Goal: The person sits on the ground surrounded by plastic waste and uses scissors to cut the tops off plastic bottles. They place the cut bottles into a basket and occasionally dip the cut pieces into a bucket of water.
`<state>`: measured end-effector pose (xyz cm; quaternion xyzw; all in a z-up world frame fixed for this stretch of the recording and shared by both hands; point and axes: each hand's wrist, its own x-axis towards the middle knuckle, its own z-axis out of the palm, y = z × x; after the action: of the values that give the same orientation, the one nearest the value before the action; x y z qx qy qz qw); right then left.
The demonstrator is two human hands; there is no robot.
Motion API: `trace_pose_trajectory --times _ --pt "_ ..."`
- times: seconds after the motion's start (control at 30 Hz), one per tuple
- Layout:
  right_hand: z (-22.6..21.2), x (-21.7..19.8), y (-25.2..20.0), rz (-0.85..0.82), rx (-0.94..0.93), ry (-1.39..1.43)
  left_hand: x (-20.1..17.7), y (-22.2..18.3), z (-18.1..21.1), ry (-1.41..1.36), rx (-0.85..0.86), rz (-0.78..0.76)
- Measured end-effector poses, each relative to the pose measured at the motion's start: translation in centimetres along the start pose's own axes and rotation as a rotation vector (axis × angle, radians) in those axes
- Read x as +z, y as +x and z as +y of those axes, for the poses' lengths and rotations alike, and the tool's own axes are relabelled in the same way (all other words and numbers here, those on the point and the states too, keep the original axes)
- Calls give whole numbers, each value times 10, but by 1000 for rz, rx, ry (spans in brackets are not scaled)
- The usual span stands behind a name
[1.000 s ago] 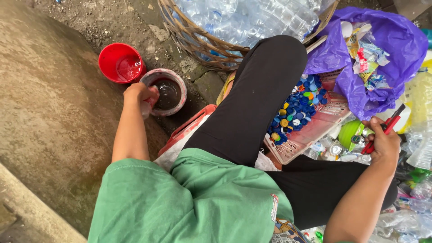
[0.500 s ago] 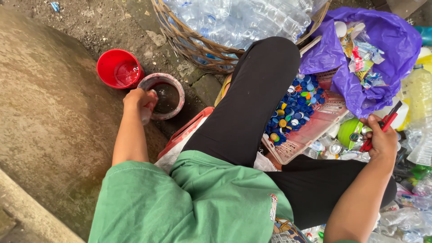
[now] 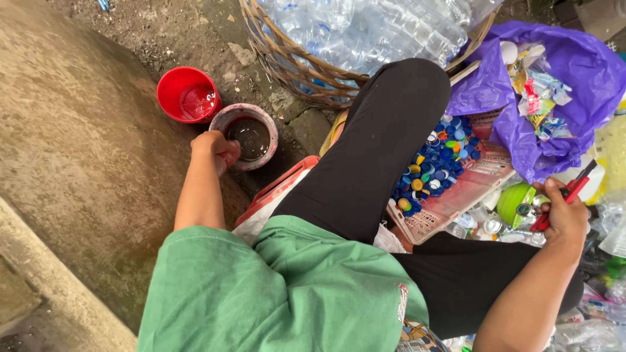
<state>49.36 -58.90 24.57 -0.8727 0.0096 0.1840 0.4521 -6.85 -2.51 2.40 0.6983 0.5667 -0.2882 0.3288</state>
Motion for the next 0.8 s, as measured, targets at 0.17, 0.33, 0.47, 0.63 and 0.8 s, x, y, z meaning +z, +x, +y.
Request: trace_pose_trajectory --times 0.17,0.33,0.47,0.63,0.8 --pt "-7 4 -4 18 6 18 -13 1 -5 -341 -10 -160" --pt "14 -6 13 12 -24 77 -68 -31 16 -542 172 -68" --pt "23 -9 18 -1 -46 121 -115 -61 38 -993 470 -120" --pt "29 -8 19 56 -57 239 -178 -132 108 -1097 801 -21" --pt "18 3 14 99 -55 300 -235 -182 247 -905 1306 91"
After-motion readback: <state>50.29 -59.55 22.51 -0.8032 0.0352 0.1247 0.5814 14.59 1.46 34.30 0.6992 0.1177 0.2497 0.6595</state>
